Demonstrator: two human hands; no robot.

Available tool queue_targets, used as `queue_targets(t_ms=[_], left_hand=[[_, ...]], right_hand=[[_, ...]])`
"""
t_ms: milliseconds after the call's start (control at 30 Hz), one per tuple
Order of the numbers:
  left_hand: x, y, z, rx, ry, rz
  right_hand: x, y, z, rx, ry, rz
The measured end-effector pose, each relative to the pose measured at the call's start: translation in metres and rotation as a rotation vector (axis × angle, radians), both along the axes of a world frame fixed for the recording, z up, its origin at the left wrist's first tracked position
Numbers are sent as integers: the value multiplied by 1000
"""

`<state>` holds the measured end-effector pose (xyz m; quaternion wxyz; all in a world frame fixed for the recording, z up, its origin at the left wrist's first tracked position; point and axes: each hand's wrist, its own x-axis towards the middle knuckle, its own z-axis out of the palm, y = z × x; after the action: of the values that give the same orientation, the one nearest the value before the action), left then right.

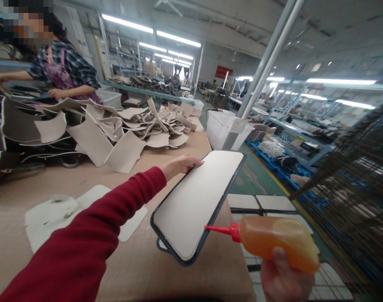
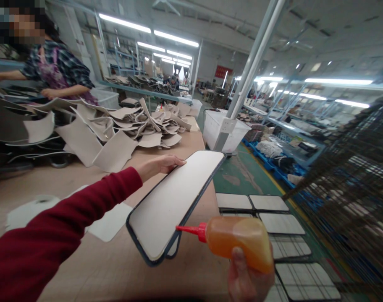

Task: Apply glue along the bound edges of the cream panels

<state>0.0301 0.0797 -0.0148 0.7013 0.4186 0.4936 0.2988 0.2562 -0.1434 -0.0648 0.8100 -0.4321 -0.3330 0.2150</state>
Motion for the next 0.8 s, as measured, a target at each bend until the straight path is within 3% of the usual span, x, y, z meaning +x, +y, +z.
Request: queue_targets(t_ms=[167, 333, 533, 700, 800], left_hand=[[-1, -4, 8, -7, 9, 6], [-2, -3, 15, -5, 23, 45], [-6, 2, 16, -11, 50, 79], [-10, 7, 18, 35, 91, 194], [-12, 4, 18, 120, 126, 274]], right_hand=[[6, -1, -12, -85, -143, -26], [-3, -1, -8, -119, -15, -27], [-11, -4, -5, -165, -22, -85], [-4, -10, -22, -259, 184, 138], [-6, -2, -10, -268, 453, 192]])
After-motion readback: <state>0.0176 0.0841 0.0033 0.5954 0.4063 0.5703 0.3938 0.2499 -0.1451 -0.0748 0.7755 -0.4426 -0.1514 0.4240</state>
